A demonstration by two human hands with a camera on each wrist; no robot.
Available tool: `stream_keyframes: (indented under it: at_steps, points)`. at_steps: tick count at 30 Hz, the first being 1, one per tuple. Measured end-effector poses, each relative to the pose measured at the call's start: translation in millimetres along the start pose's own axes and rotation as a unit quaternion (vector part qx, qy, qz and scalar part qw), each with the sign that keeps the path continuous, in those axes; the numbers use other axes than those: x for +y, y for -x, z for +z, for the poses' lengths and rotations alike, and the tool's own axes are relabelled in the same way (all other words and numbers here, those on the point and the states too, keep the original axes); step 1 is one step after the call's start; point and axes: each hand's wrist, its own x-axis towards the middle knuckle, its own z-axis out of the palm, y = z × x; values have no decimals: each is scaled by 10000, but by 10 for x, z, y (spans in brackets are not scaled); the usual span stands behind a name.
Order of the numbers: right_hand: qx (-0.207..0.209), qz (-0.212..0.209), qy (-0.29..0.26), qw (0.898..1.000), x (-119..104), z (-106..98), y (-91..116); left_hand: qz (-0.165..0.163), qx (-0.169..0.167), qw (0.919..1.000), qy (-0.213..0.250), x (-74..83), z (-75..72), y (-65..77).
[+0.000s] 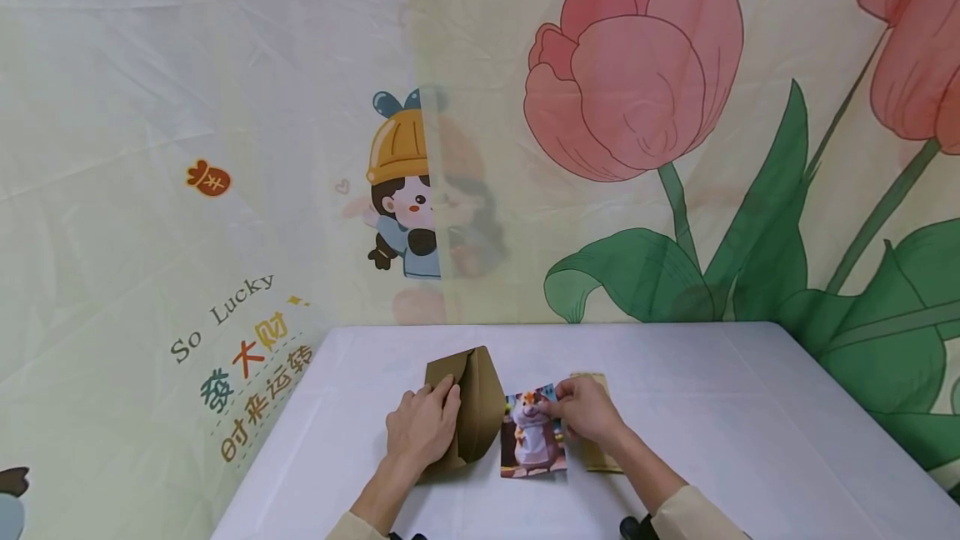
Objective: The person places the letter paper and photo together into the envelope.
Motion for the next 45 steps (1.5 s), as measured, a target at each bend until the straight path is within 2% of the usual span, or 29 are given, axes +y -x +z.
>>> stream_keyframes:
  at_steps: [14,28,38,45]
  points:
    - [391,138,460,9981,3,-1,-68,-25,-40,10000,51,5,-10,4]
    - [248,-14,-80,9997,39,-3,-48,-14,-27,10000,41,10,-8,-5]
    - [-83,38,82,9999,36,9,8,-25,-31,10000,13,8,-1,-8]
    - [-133,70,182,9997,47,11,16,-16,-19,10000,22,12,2,-10]
